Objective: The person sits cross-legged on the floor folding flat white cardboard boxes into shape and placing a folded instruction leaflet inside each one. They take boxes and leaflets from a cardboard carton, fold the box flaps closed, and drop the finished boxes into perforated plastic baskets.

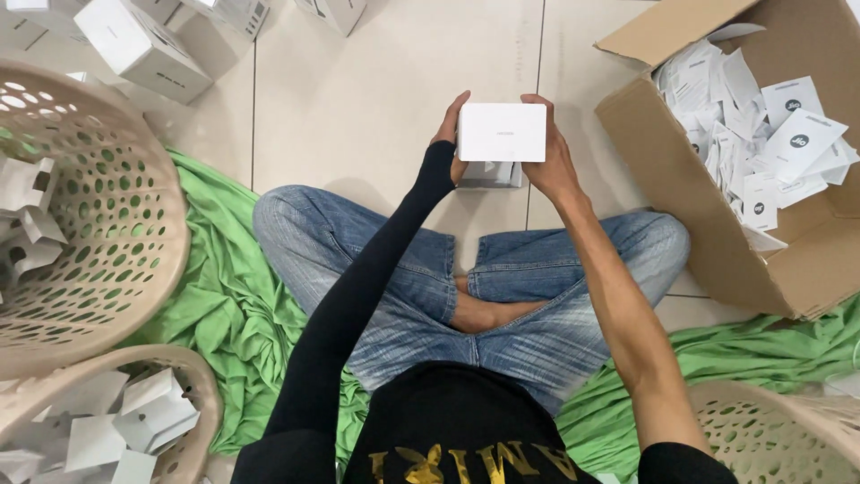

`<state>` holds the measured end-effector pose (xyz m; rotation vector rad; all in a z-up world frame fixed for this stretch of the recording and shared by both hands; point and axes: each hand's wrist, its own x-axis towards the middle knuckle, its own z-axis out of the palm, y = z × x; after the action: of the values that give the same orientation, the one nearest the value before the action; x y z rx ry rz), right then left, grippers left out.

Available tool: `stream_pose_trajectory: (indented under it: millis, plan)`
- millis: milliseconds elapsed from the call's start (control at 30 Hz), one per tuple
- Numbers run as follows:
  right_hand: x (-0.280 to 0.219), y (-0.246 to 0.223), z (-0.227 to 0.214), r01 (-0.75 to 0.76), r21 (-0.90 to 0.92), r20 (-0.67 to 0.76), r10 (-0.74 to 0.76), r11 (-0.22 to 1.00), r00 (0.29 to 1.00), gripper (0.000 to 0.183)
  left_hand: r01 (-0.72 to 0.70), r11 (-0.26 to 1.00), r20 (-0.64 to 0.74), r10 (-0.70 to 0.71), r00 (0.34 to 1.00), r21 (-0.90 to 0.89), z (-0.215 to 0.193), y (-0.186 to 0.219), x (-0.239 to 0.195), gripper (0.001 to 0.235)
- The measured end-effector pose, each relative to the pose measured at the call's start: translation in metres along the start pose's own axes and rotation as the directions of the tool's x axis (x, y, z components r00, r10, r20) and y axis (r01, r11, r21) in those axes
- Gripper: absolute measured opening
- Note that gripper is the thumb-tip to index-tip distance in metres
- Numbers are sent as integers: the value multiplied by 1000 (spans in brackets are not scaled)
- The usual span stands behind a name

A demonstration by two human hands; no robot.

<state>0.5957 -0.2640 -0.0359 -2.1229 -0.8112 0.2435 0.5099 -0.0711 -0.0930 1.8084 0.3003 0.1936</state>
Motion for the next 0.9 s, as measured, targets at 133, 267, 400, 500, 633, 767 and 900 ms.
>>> stream_pose_trajectory:
  millis: [133, 267, 400, 500, 633, 767, 900]
  plan:
    - [-11, 6, -4, 15, 35, 31, -16, 999, 999, 66, -9, 971, 37, 0, 999, 239, 2, -29, 5, 105]
    - [-15, -8, -28, 179, -68, 232, -159, 981, 960, 98, -211, 843, 371, 15, 928, 494, -42, 9, -12, 124]
    - [-20, -9, -59, 214, -325, 499, -26, 921, 866, 114, -356, 504, 536, -272, 799, 787, -82, -12, -29, 137]
    - [-37, 25, -46, 347, -408, 494, -115, 845, 862, 82, -482, 335, 587, -448, 675, 810, -88, -33, -46, 127]
    - [-59, 10, -33, 132, -278, 348, -28, 952, 937, 69, 198, 943, 300, -276, 913, 266, -64, -26, -64, 99]
    - [-64, -1, -20, -146, -47, 303, 154, 988, 941, 89, 453, 891, 169, -442, 881, -34, -28, -16, -72, 100]
    - [-67, 10, -30, 303, 114, 353, -323, 946, 878, 109, 173, 985, 6, -173, 985, -5, -18, -60, -65, 110]
